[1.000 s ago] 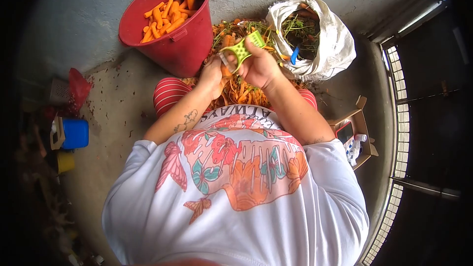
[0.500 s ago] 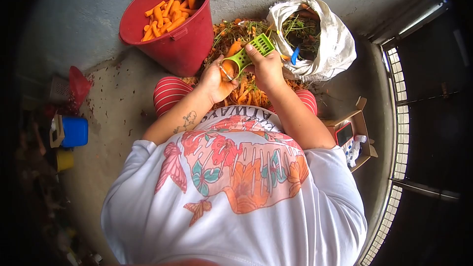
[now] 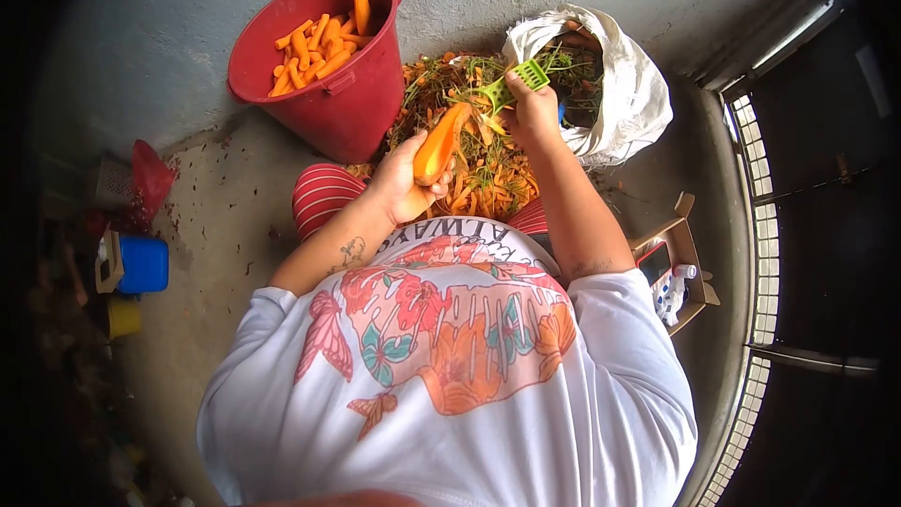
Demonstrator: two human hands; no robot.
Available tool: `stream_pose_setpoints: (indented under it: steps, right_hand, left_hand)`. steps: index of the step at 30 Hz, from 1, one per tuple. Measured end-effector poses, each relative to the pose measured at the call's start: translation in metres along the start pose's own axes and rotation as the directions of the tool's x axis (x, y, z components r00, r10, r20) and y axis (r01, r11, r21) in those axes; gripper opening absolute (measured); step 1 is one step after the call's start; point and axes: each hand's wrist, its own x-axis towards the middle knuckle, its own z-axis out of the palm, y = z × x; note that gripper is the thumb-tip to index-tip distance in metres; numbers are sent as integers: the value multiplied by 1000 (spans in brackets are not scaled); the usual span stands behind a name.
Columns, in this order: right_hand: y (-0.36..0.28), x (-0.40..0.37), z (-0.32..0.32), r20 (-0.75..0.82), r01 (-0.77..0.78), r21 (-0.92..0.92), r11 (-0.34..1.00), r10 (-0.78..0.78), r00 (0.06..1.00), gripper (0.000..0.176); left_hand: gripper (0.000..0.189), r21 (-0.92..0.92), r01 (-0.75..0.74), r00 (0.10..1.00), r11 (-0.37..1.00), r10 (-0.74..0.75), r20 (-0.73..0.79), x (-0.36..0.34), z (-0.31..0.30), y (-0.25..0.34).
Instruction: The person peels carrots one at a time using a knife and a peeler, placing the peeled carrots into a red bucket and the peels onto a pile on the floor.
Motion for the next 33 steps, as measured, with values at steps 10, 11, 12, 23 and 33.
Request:
stream_pose_setpoints:
  steps: [10,11,12,23,33]
  right_hand:
    - [-5,-30,14,121,163,61,985,-169,978,20]
    - [2,-40,21,196,131,65,989,-142,970,19]
    - [7,-49,26,271,100,67,993,-114,956,18]
    - [6,-49,23,241,67,14,998,-68,968,7]
    - [13,26,-3,126,136,-289,948,-103,987,14]
  left_hand:
    - [42,7,-157,987,988,157,-40,12,-7,10]
    - [40,14,-148,987,989,149,-65,20,-16,8]
    - [40,16,-140,984,990,141,-109,20,-12,6]
    - [38,33,-55,997,998,57,-52,3,5,-1]
    - [42,69,11,997,998,-6,-73,10,-17,1]
